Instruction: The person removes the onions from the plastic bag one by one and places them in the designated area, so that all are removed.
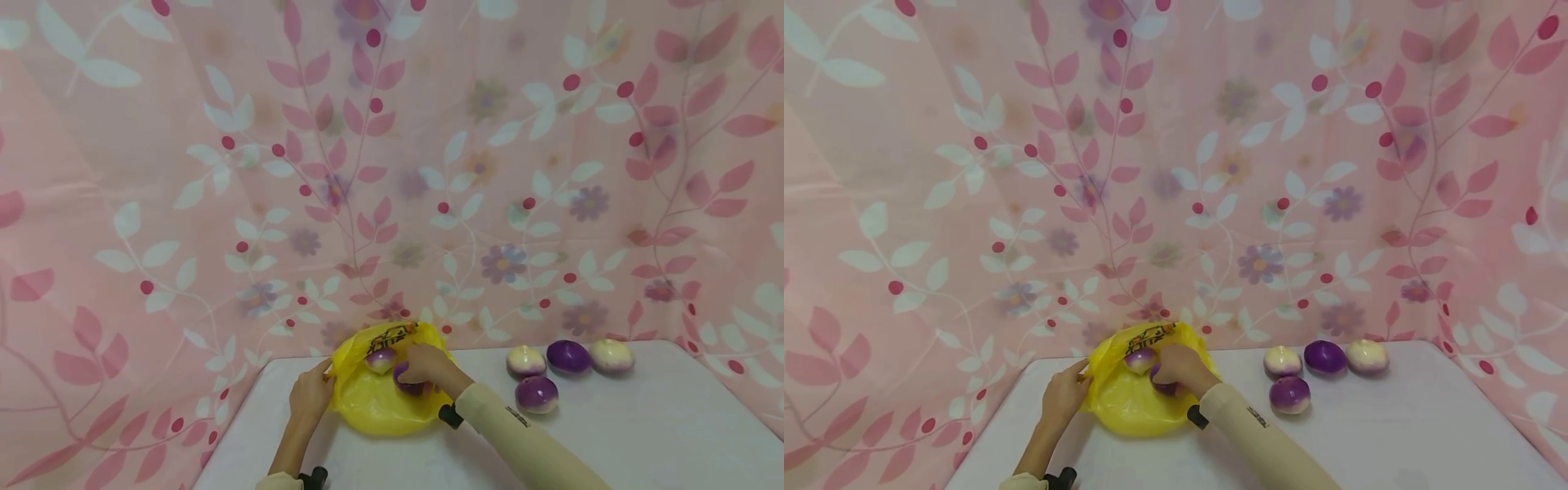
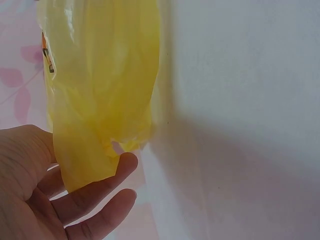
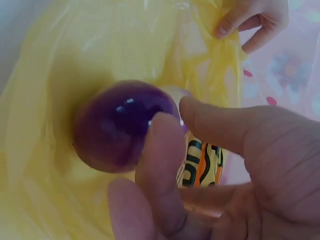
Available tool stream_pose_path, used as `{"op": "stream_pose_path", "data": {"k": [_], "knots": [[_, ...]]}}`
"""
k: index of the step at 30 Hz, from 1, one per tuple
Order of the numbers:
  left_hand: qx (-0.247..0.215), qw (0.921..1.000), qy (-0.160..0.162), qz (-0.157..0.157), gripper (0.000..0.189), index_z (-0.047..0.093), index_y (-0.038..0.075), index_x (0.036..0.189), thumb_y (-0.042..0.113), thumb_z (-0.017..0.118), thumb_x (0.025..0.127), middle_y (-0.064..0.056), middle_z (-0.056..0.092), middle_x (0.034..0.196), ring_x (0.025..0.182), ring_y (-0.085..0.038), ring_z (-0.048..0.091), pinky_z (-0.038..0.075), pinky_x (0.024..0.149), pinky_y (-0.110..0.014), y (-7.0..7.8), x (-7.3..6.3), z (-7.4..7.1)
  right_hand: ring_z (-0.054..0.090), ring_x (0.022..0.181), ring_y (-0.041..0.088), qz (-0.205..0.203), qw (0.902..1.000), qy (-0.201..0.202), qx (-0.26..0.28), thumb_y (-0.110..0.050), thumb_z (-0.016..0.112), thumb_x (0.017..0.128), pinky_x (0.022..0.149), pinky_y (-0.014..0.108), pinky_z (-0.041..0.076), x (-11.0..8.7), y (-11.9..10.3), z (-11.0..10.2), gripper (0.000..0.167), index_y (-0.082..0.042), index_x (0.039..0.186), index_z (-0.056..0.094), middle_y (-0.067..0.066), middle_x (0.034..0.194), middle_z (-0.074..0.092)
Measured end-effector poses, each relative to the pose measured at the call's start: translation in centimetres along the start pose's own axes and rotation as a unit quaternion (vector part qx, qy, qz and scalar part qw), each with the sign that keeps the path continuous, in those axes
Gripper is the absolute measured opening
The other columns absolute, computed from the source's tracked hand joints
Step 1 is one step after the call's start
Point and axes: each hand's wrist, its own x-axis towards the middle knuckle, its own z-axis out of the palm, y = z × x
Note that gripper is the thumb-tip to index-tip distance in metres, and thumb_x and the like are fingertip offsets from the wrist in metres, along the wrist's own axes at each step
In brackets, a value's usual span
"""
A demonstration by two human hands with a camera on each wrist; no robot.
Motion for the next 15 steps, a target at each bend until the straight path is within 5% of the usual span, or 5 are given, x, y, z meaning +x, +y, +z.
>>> {"op": "stream_pose_path", "data": {"k": [5, 9, 15], "knots": [[-0.006, 1.0000, 0.001, 0.003, 0.036, 0.069, 0.005, 0.122, 0.009, 0.072, 0.087, -0.015, 0.073, 0.088, 0.061, -0.023, 0.064, 0.054, 0.055, -0.042, -0.1, -0.1, 0.2, 0.065, 0.051, 0.028, 0.013, 0.9995, 0.025, 0.014, -0.032, 0.079, 0.081, 0.043, 0.036, 0.052, -0.6, -0.3, 0.5, 0.032, -0.006, 0.086, 0.061, 0.008, 0.070, 0.057], [-0.007, 1.0000, 0.006, 0.002, 0.036, 0.069, 0.006, 0.122, 0.009, 0.072, 0.086, -0.014, 0.074, 0.086, 0.061, -0.024, 0.064, 0.053, 0.055, -0.041, -0.2, 0.0, 0.2, 0.065, 0.053, 0.029, 0.013, 0.9993, 0.020, 0.029, -0.032, 0.080, 0.079, 0.047, 0.039, 0.054, -1.0, -0.5, 0.8, 0.035, -0.002, 0.091, 0.065, 0.007, 0.067, 0.057], [-0.004, 0.9999, 0.011, 0.001, 0.036, 0.070, 0.007, 0.122, 0.010, 0.071, 0.086, -0.012, 0.073, 0.084, 0.059, -0.022, 0.060, 0.052, 0.053, -0.041, -0.3, 0.0, 0.0, 0.065, 0.055, 0.028, -0.003, 0.9995, 0.004, 0.033, -0.031, 0.080, 0.079, 0.046, 0.037, 0.052, -1.1, -0.7, 1.3, 0.034, -0.012, 0.065, 0.055, 0.002, 0.059, 0.051]]}}
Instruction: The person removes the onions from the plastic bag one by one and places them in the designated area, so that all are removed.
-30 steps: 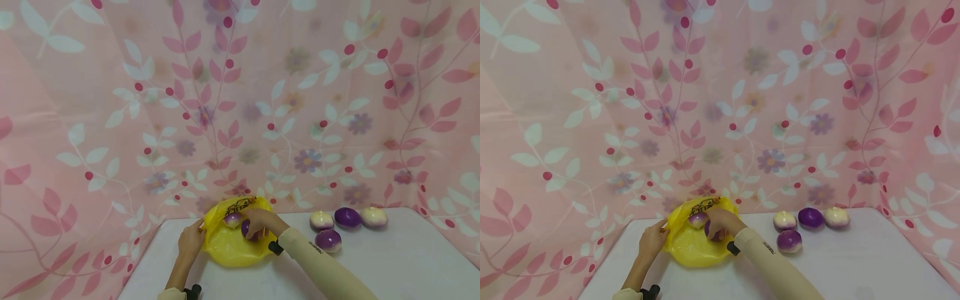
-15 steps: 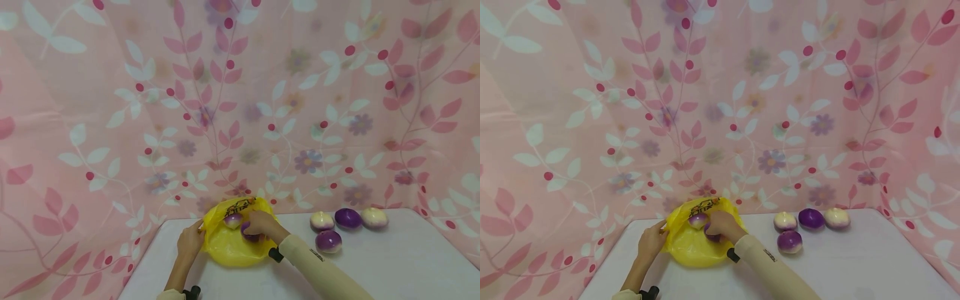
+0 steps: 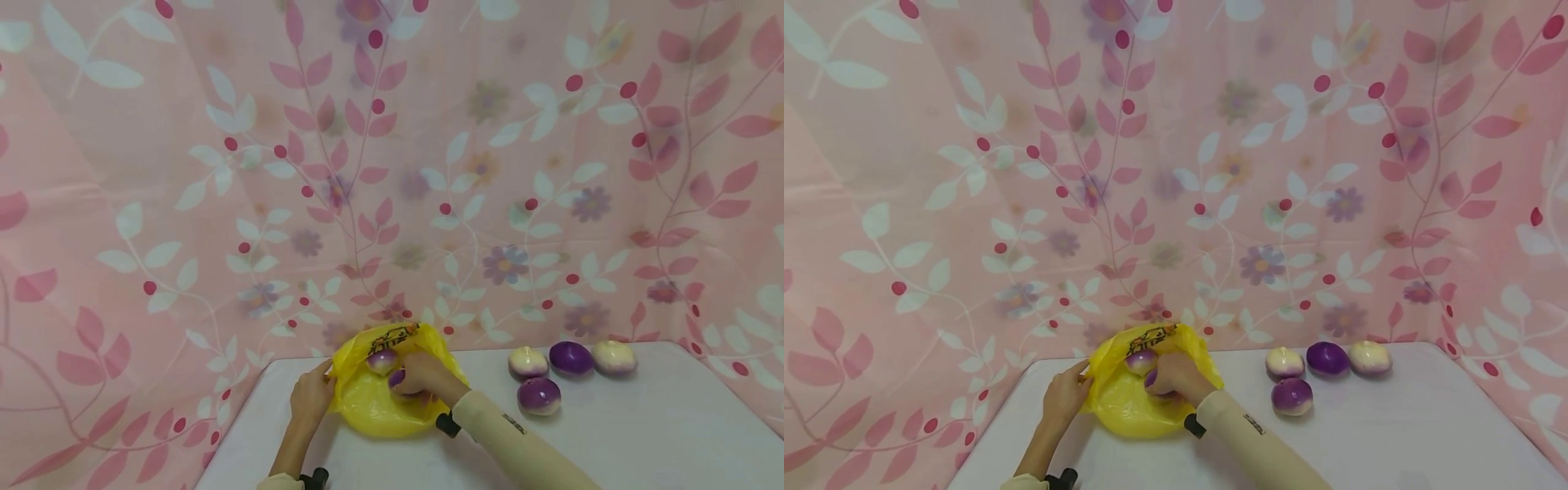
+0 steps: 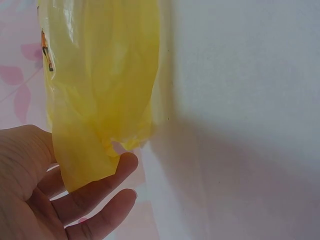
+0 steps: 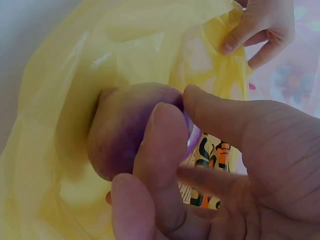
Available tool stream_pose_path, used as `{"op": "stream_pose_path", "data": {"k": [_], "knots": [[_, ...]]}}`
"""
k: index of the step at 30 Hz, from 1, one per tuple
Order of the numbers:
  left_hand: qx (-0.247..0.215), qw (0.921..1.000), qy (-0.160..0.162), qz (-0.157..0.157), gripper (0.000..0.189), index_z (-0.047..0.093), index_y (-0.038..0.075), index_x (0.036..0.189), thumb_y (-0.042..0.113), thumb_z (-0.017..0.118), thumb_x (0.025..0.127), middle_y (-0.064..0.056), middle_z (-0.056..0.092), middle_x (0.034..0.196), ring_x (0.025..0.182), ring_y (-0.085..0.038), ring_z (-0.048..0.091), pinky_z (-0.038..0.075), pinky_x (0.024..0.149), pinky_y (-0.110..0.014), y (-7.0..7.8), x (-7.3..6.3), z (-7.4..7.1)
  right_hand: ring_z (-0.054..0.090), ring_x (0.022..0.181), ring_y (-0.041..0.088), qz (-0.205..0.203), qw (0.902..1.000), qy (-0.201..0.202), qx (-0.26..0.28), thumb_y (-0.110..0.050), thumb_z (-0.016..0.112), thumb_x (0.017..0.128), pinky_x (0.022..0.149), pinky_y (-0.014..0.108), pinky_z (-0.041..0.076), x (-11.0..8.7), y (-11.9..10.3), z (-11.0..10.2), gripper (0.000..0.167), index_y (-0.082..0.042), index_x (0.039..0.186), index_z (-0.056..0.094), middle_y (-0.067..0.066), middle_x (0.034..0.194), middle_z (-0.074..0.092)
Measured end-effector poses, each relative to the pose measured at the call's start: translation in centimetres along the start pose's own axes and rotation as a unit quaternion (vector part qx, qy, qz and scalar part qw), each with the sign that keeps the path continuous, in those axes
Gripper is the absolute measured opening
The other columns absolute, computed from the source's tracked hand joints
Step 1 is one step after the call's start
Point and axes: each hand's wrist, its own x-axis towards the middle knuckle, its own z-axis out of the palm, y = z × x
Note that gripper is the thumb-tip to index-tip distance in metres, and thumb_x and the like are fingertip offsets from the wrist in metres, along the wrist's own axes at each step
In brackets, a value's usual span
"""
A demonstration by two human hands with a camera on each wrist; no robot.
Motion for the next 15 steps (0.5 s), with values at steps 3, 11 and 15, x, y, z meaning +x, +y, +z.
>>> {"op": "stream_pose_path", "data": {"k": [3, 11, 15], "knots": [[-0.002, 1.0000, 0.000, 0.002, 0.036, 0.070, 0.007, 0.122, 0.010, 0.071, 0.086, -0.011, 0.073, 0.084, 0.058, -0.021, 0.060, 0.051, 0.052, -0.041, 0.0, -0.1, 0.0, 0.065, 0.055, 0.029, -0.008, 0.9999, 0.002, 0.011, -0.033, 0.080, 0.080, 0.044, 0.035, 0.050, -0.1, 0.1, 0.2, 0.040, -0.013, 0.062, 0.050, 0.001, 0.055, 0.046], [0.001, 1.0000, -0.007, 0.002, 0.036, 0.070, 0.006, 0.122, 0.008, 0.071, 0.086, -0.013, 0.073, 0.085, 0.058, -0.022, 0.061, 0.051, 0.052, -0.041, 0.1, 0.0, 0.0, 0.064, 0.057, 0.029, -0.033, 0.9987, 0.029, 0.025, -0.049, 0.077, 0.080, 0.046, 0.033, 0.052, -0.2, 0.2, 1.5, 0.043, -0.012, 0.066, 0.060, 0.000, 0.055, 0.044], [-0.001, 1.0000, -0.005, 0.000, 0.035, 0.070, 0.007, 0.122, 0.008, 0.071, 0.086, -0.012, 0.073, 0.084, 0.057, -0.021, 0.059, 0.050, 0.050, -0.040, 0.0, 0.0, 0.1, 0.062, 0.060, 0.028, -0.028, 0.9980, 0.031, 0.048, -0.043, 0.080, 0.080, 0.050, 0.035, 0.054, -0.1, 0.1, 2.0, 0.038, -0.011, 0.074, 0.061, 0.003, 0.062, 0.050]]}}
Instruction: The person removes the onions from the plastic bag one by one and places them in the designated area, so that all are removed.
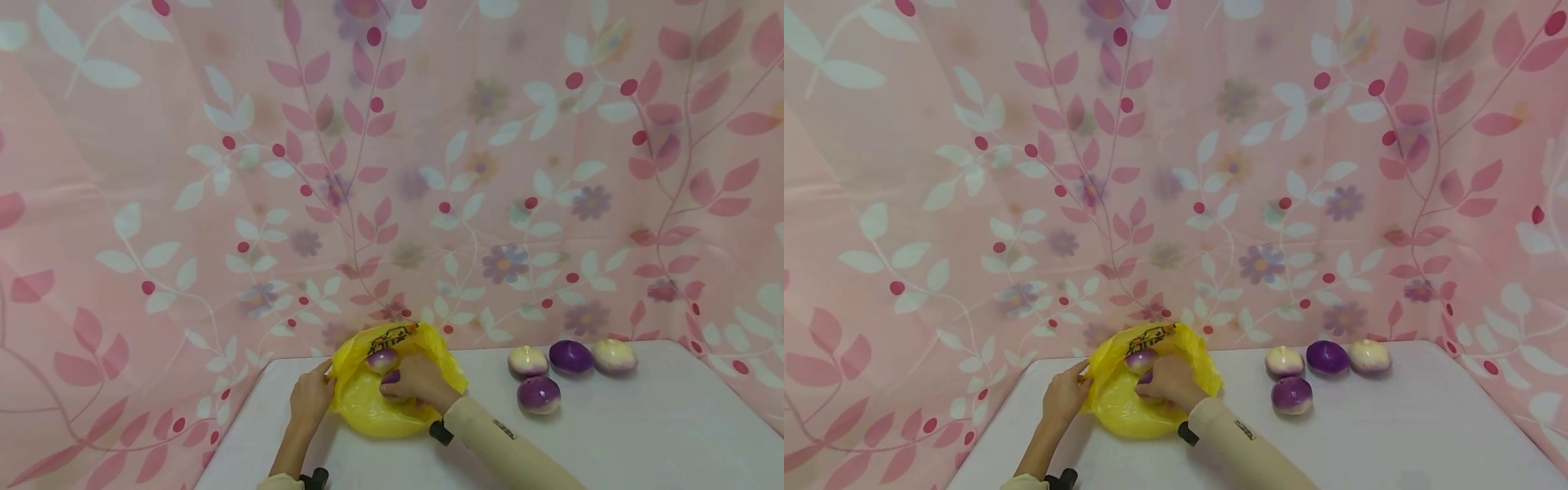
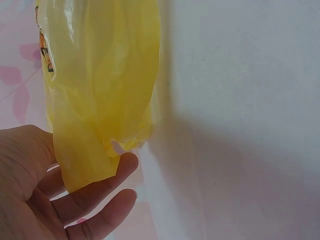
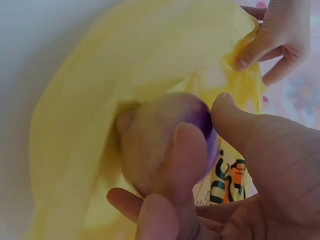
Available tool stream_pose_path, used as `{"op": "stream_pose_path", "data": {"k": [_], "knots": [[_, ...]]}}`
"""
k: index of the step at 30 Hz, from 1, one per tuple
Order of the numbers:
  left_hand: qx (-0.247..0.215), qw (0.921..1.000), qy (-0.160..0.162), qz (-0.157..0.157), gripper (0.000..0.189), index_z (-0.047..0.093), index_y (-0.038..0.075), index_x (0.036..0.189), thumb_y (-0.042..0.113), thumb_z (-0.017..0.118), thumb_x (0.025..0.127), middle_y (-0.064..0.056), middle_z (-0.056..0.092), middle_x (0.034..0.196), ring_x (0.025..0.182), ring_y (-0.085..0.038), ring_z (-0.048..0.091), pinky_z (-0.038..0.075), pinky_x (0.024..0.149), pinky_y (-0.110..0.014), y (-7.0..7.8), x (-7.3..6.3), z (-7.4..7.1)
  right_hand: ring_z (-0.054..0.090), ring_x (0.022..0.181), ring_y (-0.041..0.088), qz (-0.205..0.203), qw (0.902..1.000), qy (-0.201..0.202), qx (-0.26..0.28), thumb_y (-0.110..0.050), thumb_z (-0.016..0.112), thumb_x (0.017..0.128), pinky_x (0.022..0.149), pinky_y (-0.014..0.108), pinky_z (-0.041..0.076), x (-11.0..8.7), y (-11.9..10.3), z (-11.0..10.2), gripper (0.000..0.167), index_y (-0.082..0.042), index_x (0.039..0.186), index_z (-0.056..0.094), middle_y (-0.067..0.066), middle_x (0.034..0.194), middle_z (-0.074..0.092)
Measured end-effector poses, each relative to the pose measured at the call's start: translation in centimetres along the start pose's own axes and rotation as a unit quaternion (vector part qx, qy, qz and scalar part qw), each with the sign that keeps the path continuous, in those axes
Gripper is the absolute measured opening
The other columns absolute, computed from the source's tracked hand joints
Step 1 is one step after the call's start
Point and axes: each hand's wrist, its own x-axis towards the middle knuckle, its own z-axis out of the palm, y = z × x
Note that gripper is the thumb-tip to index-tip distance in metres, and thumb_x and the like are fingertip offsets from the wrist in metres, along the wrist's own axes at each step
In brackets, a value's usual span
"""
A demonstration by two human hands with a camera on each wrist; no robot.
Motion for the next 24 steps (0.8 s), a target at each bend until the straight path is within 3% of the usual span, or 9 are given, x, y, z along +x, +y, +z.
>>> {"op": "stream_pose_path", "data": {"k": [5, 12, 18, 24], "knots": [[-0.002, 0.9999, -0.007, -0.007, 0.036, 0.069, 0.008, 0.123, 0.010, 0.071, 0.087, -0.011, 0.073, 0.085, 0.057, -0.020, 0.058, 0.049, 0.049, -0.038, -0.1, -0.1, 0.1, 0.059, 0.061, 0.026, 0.020, 0.9994, 0.004, 0.027, -0.037, 0.083, 0.078, 0.051, 0.036, 0.054, 0.4, 0.2, 0.5, 0.038, -0.009, 0.082, 0.059, 0.005, 0.070, 0.054], [0.004, 0.9999, -0.008, -0.006, 0.037, 0.069, 0.009, 0.123, 0.010, 0.071, 0.087, -0.013, 0.074, 0.087, 0.062, -0.026, 0.064, 0.052, 0.052, -0.041, -0.2, 0.0, 0.0, 0.058, 0.062, 0.025, -0.002, 0.9988, 0.014, 0.046, -0.037, 0.085, 0.076, 0.052, 0.035, 0.053, 0.6, 0.7, 0.6, 0.038, -0.010, 0.085, 0.060, 0.004, 0.070, 0.057], [0.005, 0.9998, -0.017, -0.008, 0.038, 0.068, 0.008, 0.125, 0.011, 0.071, 0.087, -0.014, 0.073, 0.088, 0.060, -0.024, 0.062, 0.051, 0.052, -0.040, -0.1, 0.0, -0.1, 0.058, 0.063, 0.025, -0.015, 0.9983, 0.009, 0.055, -0.036, 0.086, 0.075, 0.053, 0.036, 0.054, 0.1, 0.6, -0.3, 0.040, -0.008, 0.086, 0.060, 0.006, 0.072, 0.057], [0.004, 0.9996, -0.024, -0.012, 0.038, 0.067, 0.006, 0.126, 0.011, 0.070, 0.088, -0.014, 0.073, 0.087, 0.055, -0.019, 0.055, 0.048, 0.049, -0.036, -0.1, 0.0, -0.1, 0.057, 0.060, 0.021, -0.026, 0.9993, 0.005, 0.028, -0.044, 0.085, 0.073, 0.052, 0.035, 0.054, -0.2, 0.4, -1.7, 0.047, -0.008, 0.088, 0.060, 0.005, 0.074, 0.057]]}}
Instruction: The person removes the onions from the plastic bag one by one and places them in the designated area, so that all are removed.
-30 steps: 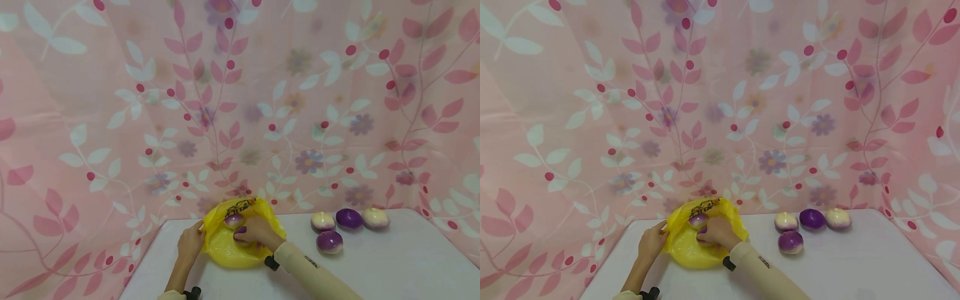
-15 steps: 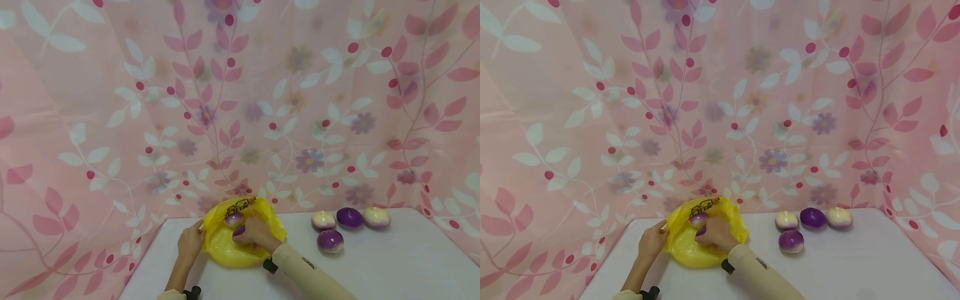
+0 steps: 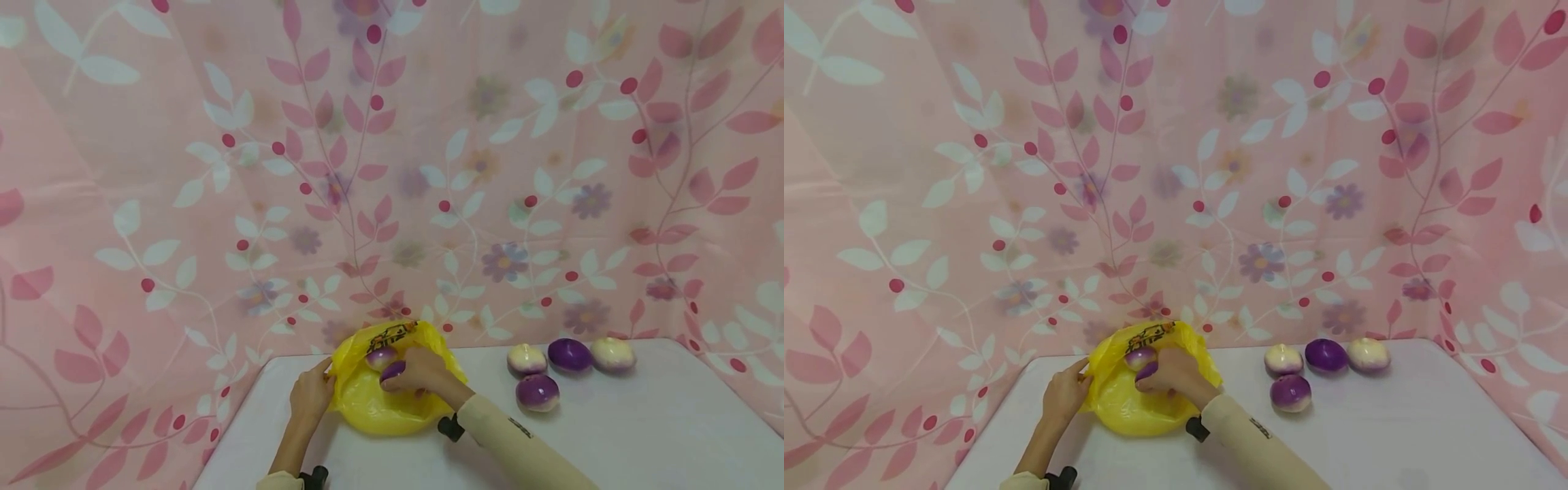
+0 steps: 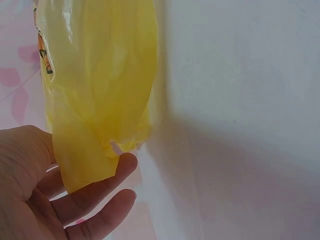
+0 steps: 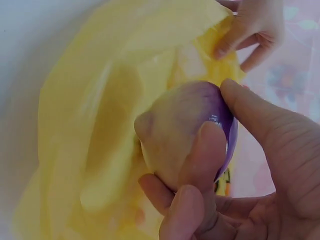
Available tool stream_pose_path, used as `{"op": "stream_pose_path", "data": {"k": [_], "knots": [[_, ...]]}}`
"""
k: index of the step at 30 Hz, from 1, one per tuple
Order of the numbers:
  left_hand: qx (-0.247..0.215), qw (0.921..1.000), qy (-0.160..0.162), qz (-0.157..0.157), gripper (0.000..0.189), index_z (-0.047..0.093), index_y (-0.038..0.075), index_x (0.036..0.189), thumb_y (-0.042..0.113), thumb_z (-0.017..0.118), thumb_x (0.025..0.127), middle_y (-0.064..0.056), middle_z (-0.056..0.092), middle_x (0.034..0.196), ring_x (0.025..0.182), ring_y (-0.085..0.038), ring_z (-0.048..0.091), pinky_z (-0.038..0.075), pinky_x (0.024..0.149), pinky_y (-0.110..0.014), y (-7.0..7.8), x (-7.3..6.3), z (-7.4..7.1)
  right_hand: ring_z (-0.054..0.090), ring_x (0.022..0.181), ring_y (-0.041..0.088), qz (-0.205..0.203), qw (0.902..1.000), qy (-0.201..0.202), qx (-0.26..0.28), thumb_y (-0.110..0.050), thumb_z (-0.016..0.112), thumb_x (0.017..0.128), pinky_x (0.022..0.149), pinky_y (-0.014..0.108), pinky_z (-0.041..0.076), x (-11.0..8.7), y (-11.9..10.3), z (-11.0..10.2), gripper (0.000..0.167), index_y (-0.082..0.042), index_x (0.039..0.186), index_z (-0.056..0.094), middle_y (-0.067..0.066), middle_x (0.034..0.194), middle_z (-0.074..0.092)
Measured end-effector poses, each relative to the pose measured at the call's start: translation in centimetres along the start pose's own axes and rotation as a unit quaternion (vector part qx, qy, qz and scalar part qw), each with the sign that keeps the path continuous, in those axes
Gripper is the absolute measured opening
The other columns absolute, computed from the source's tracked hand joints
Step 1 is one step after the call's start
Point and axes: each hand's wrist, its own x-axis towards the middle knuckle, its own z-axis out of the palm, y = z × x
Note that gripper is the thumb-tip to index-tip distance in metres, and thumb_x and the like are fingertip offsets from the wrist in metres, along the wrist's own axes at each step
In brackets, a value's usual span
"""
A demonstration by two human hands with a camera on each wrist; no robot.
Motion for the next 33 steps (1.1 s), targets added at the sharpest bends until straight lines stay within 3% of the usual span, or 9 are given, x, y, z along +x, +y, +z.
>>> {"op": "stream_pose_path", "data": {"k": [13, 23, 28, 33], "knots": [[0.000, 1.0000, 0.005, 0.005, 0.039, 0.067, 0.007, 0.126, 0.011, 0.070, 0.087, -0.013, 0.073, 0.086, 0.055, -0.019, 0.056, 0.047, 0.048, -0.035, -0.1, -0.3, 0.2, 0.065, 0.057, 0.026, -0.018, 0.9997, -0.014, -0.003, -0.059, 0.083, 0.067, 0.053, 0.038, 0.053, -1.8, 1.2, -4.6, 0.069, -0.007, 0.106, 0.057, 0.003, 0.081, 0.060], [-0.001, 0.9999, 0.008, 0.006, 0.038, 0.068, 0.007, 0.125, 0.011, 0.069, 0.088, -0.012, 0.073, 0.085, 0.056, -0.019, 0.056, 0.048, 0.049, -0.037, -0.2, -0.1, 0.2, 0.066, 0.055, 0.029, -0.039, 0.9990, -0.002, -0.021, -0.061, 0.082, 0.067, 0.048, 0.040, 0.053, -2.6, 2.6, -8.1, 0.069, -0.010, 0.106, 0.058, 0.002, 0.073, 0.062], [-0.003, 1.0000, 0.005, 0.002, 0.038, 0.068, 0.008, 0.126, 0.011, 0.069, 0.088, -0.012, 0.073, 0.088, 0.059, -0.021, 0.059, 0.050, 0.051, -0.039, -0.2, 0.0, 0.3, 0.064, 0.051, 0.023, -0.029, 0.9993, 0.012, -0.019, -0.061, 0.082, 0.067, 0.048, 0.036, 0.052, -3.2, 3.2, -9.5, 0.073, -0.010, 0.115, 0.059, 0.004, 0.082, 0.062], [0.001, 1.0000, 0.004, 0.001, 0.037, 0.068, 0.009, 0.125, 0.012, 0.070, 0.088, -0.013, 0.073, 0.089, 0.063, -0.024, 0.063, 0.051, 0.054, -0.042, -0.3, 0.1, 0.4, 0.061, 0.048, 0.020, -0.021, 0.9995, 0.021, -0.008, -0.058, 0.083, 0.069, 0.047, 0.035, 0.051, -4.1, 3.8, -10.7, 0.070, -0.008, 0.113, 0.060, 0.005, 0.087, 0.061]]}}
